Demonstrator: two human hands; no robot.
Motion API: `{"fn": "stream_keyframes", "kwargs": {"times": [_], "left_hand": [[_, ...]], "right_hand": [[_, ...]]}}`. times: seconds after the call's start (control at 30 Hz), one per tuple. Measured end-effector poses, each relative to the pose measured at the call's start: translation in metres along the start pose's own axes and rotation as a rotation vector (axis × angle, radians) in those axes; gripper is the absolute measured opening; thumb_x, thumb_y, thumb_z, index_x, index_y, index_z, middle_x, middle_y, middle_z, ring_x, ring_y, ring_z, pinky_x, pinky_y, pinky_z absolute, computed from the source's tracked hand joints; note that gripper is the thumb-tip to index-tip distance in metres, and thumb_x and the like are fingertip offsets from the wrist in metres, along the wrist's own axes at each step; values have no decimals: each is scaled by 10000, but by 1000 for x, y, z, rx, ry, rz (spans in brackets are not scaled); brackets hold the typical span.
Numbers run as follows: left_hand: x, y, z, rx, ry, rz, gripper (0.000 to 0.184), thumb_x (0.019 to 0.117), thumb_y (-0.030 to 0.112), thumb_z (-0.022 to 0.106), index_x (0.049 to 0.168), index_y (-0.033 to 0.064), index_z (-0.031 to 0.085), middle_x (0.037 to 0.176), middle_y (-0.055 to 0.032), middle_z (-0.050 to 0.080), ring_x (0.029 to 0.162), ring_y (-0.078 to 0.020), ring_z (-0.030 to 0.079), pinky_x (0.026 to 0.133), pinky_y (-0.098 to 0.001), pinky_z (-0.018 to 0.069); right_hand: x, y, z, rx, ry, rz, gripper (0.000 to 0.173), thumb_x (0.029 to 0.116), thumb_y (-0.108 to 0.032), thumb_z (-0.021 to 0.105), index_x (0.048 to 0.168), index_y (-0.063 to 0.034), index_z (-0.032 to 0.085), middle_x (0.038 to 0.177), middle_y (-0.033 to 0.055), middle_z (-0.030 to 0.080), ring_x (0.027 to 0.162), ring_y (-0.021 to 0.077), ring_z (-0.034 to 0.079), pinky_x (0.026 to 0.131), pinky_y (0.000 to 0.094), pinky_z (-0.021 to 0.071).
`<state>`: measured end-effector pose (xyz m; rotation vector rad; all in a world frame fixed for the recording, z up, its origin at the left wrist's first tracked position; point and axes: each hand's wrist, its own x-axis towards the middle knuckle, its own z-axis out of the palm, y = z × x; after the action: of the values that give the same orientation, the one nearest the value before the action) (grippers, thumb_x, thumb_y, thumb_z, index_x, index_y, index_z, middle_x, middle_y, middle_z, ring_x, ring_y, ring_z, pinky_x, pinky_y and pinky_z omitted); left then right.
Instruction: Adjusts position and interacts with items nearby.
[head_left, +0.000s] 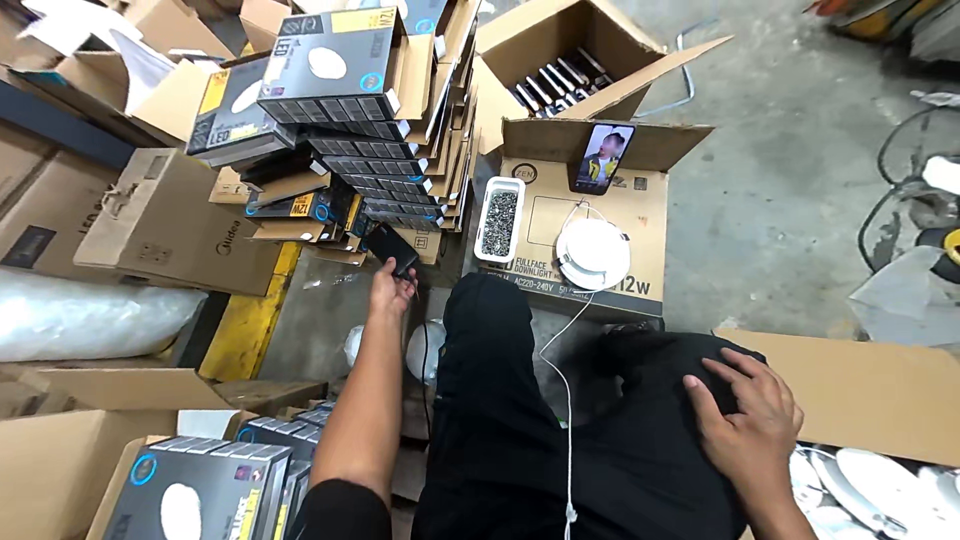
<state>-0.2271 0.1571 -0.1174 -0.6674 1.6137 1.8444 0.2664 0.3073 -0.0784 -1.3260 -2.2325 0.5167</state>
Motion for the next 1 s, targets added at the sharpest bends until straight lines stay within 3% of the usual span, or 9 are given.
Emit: {"fn": "stream_keyframes", "kwargs": {"times": [0.23, 0.3, 0.33, 0.43, 0.53, 0.73, 0.83, 0.93, 1.0], "left_hand": [[38, -22, 18, 170, 85, -14, 500, 1013, 344, 630, 1422, 94, 486, 1296, -164, 598, 1047, -254, 630, 850, -397, 537], [38, -26, 22, 429, 105, 67, 517, 979, 463, 662, 1273, 46, 577, 1017, -125, 619, 819, -203, 596, 715, -366, 515], [36, -25, 22, 530, 68, 85, 549, 987, 514, 630, 1226, 21, 604, 961, -119, 618, 795, -204, 581, 733, -387, 512], [36, -22, 24, 701, -46, 78, 592, 1074, 549, 401, 1074, 16, 657, 820, -73, 645, 660, -151, 574, 645, -329, 502], [39, -15, 21, 749, -131, 19, 598, 1120, 470, 265, 1059, 23, 658, 816, -67, 657, 644, -142, 570, 634, -310, 479], [40, -26, 22, 530, 58, 73, 470, 1002, 470, 629, 1164, 28, 612, 828, -86, 608, 652, -166, 560, 612, -330, 499], [46, -32, 28, 475, 112, 113, 399, 988, 359, 684, 1173, 16, 598, 886, -123, 602, 685, -198, 561, 631, -363, 510], [40, -36, 28, 429, 242, 229, 396, 988, 244, 677, 1265, -16, 567, 1081, -237, 630, 901, -332, 630, 783, -511, 540], [35, -38, 31, 427, 311, 336, 569, 936, 198, 702, 1408, 17, 441, 1196, -261, 635, 1038, -373, 656, 855, -551, 551]], "right_hand": [[-4, 1, -4, -45, 25, 41, 564, 944, -548, 538, 1100, -53, 759, 1352, 236, 618, 1370, 445, 470, 1114, 668, 262], [-2, 0, -3, -52, 21, 35, 558, 945, -542, 537, 1100, -54, 759, 1350, 231, 622, 1369, 444, 472, 1116, 668, 262], [-1, 0, -2, -55, 20, 29, 556, 946, -540, 539, 1101, -54, 760, 1350, 229, 622, 1370, 444, 473, 1117, 665, 263], [2, -1, 1, -62, 10, 16, 552, 944, -539, 546, 1107, -56, 758, 1354, 225, 621, 1368, 439, 474, 1116, 662, 264], [6, -6, 4, -61, 2, 19, 554, 942, -542, 544, 1111, -58, 756, 1354, 226, 617, 1361, 429, 479, 1109, 658, 266], [10, -10, 8, -56, -1, 17, 549, 934, -549, 543, 1103, -75, 762, 1354, 204, 625, 1367, 421, 479, 1105, 663, 270], [9, -9, 8, -57, -5, 20, 553, 932, -552, 538, 1107, -78, 761, 1362, 203, 620, 1371, 417, 477, 1104, 667, 272], [7, -7, 6, -49, 6, 14, 551, 931, -549, 538, 1102, -76, 764, 1348, 204, 628, 1364, 417, 483, 1098, 668, 272], [5, -5, 5, -44, 16, 14, 551, 935, -551, 537, 1099, -77, 766, 1342, 209, 630, 1364, 418, 482, 1100, 666, 273]]}}
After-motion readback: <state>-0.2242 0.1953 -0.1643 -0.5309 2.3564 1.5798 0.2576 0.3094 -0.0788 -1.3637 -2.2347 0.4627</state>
